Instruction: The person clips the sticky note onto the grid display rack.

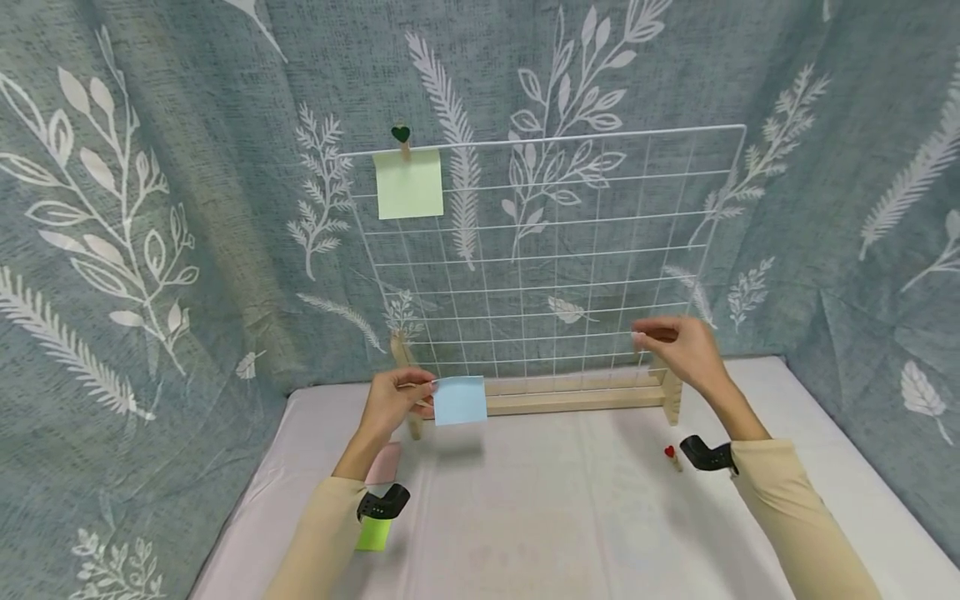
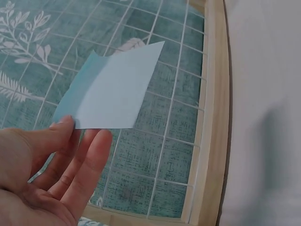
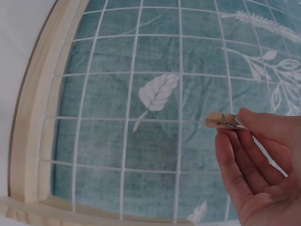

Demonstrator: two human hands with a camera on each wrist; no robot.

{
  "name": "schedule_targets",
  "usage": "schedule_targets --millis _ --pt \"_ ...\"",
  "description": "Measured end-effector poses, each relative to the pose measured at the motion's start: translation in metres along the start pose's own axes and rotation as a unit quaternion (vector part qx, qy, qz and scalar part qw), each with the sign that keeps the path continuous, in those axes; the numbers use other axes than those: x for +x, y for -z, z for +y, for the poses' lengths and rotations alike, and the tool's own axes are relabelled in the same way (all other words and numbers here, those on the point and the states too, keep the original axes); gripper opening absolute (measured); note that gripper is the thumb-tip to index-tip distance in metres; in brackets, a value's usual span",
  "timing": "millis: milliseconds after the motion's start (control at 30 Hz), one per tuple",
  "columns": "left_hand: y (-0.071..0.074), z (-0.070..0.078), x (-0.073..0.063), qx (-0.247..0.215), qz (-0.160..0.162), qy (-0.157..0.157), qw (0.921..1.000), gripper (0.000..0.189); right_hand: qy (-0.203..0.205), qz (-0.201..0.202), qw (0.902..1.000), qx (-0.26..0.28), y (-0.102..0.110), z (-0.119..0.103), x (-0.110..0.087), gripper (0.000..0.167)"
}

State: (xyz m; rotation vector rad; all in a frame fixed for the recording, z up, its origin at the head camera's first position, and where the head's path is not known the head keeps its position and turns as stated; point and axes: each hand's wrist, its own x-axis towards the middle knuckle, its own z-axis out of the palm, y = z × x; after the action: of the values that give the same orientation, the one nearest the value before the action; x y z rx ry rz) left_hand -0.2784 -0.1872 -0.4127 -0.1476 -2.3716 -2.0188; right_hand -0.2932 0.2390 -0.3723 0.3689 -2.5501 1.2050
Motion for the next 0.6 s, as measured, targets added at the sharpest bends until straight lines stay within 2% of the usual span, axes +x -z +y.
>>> schedule_targets --millis 100,333,600 --pt "-0.001 0.003 0.002 0.007 0.006 0.001 1.0 0.024 0.004 0.006 1.0 0.003 0.001 -0.006 0.002 0.03" --pt "-0.005 0.013 0.006 0.011 0.019 -0.02 0.9996 0.022 0.023 0.019 0.9995 0.007 -0.002 -0.021 0.01 0.027" --pt "-0.009 0.022 0.011 0.004 0.035 -0.036 0.9988 0.02 0.043 0.007 0.9988 0.024 -0.013 -0.043 0.019 0.026"
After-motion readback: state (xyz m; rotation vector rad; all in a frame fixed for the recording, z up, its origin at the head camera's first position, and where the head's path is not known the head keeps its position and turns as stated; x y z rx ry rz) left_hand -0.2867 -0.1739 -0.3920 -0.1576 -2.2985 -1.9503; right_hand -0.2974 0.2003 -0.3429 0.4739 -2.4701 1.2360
